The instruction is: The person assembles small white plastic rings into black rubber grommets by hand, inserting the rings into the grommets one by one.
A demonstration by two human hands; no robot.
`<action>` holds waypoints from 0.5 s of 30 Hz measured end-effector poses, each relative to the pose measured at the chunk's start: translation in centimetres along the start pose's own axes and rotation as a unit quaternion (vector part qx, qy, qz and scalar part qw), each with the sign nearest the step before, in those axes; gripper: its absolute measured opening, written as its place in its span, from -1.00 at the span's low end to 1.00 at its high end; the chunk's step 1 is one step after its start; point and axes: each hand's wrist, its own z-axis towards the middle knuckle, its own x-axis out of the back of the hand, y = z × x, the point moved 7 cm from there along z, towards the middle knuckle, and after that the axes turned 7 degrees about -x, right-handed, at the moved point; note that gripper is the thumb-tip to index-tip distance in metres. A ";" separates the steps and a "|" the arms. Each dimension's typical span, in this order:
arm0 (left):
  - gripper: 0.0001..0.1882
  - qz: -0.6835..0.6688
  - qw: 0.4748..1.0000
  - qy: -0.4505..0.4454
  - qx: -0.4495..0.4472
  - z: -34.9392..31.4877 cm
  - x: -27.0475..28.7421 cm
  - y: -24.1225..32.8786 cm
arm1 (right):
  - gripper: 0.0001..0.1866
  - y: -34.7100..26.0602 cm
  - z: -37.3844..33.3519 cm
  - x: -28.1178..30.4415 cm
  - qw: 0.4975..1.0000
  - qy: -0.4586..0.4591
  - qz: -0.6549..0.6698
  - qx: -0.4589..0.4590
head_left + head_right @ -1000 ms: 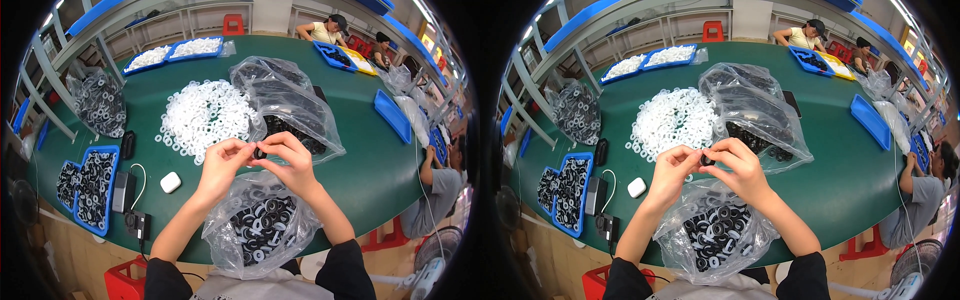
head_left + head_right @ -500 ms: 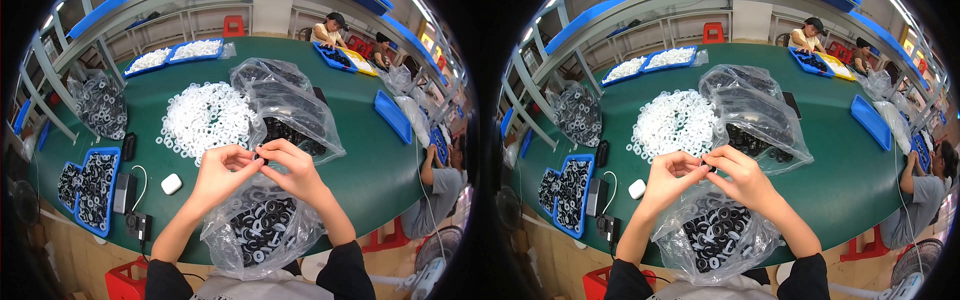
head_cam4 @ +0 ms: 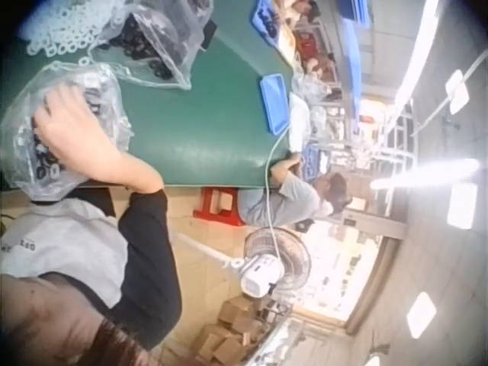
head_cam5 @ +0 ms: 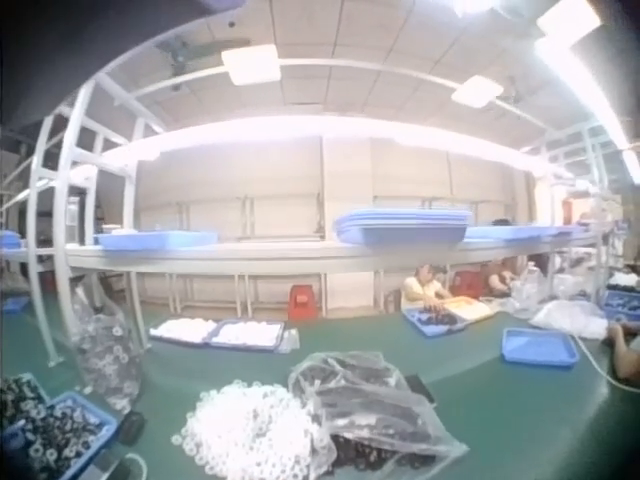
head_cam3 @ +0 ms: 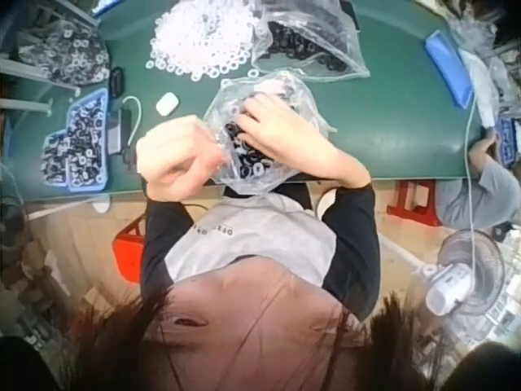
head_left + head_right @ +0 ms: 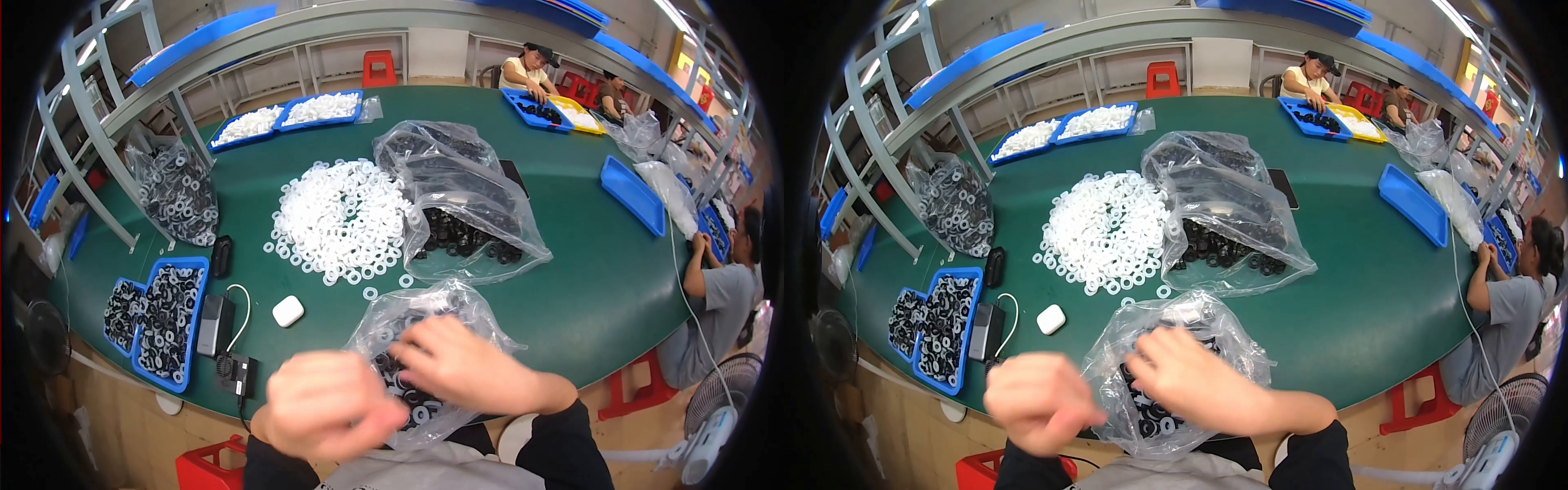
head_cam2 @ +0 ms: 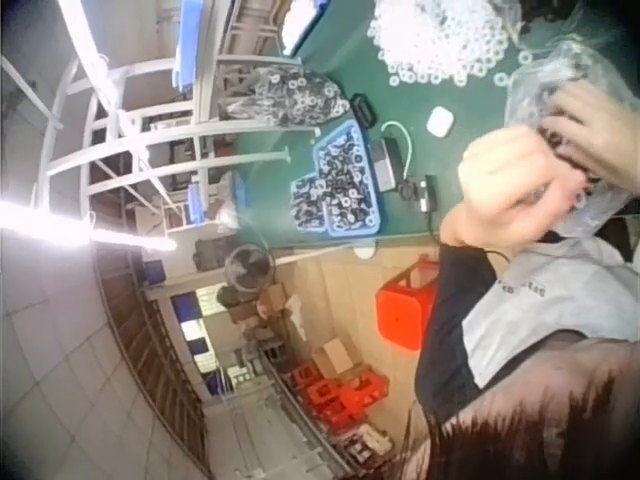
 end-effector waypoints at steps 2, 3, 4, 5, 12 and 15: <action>-0.64 -0.028 0.995 0.065 -0.075 0.3 1.2 2.8 | -0.67 -2.7 -0.8 -1.2 0.996 -0.035 0.066 0.047; -0.58 -0.029 0.989 0.097 -0.105 0.6 1.9 3.9 | -0.60 -4.2 -1.3 -2.5 0.991 -0.047 0.119 0.050; -0.64 -0.011 0.984 0.114 -0.140 0.1 3.4 7.3 | -0.57 -7.4 -1.6 -3.9 0.969 -0.059 0.222 0.089; -0.68 -0.028 0.975 0.122 -0.181 0.4 4.4 8.5 | -0.55 -8.9 -1.9 -5.3 0.956 -0.088 0.260 0.103; -0.56 -0.138 0.907 0.339 -0.210 2.6 8.8 8.7 | -0.64 -11.9 -2.0 -14.6 0.830 0.107 0.529 -0.140; -0.56 -0.060 0.908 0.397 -0.116 5.2 10.1 5.9 | -0.56 -13.4 -3.1 -21.8 0.684 0.014 0.677 -0.271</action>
